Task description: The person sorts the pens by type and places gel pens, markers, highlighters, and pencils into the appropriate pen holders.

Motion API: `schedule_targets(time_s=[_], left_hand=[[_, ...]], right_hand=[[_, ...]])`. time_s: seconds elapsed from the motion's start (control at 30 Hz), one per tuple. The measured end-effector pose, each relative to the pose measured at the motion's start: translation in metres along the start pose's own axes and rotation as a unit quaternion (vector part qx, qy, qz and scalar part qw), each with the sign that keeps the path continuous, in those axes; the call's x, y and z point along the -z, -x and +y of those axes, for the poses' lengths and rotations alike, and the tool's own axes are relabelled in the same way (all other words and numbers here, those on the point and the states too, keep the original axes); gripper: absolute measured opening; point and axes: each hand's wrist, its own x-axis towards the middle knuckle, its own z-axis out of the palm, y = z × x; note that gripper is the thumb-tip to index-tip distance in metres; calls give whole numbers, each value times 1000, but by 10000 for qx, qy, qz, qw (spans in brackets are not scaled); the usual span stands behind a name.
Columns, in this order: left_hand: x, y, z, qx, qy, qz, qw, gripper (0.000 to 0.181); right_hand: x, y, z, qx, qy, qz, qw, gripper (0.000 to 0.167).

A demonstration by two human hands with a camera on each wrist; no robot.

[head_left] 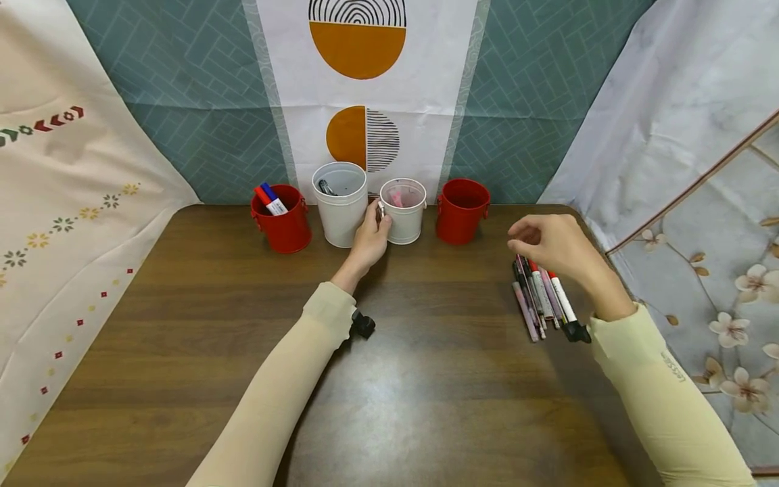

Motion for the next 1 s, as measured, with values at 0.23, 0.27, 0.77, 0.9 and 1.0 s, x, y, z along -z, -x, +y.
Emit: schedule_targets(time_s=[0.23, 0.27, 0.77, 0.9, 1.0], left_hand=[[1, 0, 0, 4, -27, 49, 10000, 56], [1, 1, -1, 22, -44, 44, 10000, 56], [-2, 0, 0, -13, 96, -22, 10000, 56], [-1, 1, 0, -9, 153, -16, 9999, 56], [-1, 1, 1, -20, 176, -27, 9998, 57]], right_hand=[[-17, 25, 15, -143, 355, -347, 9987, 20], [-20, 27, 17, -164, 402, -382, 9983, 20], [-53, 61, 29, -397, 807, -916, 9917, 19], [-57, 64, 30, -455, 824, -912, 9914, 15], [-59, 65, 31, -519, 859, -941, 9905, 15]])
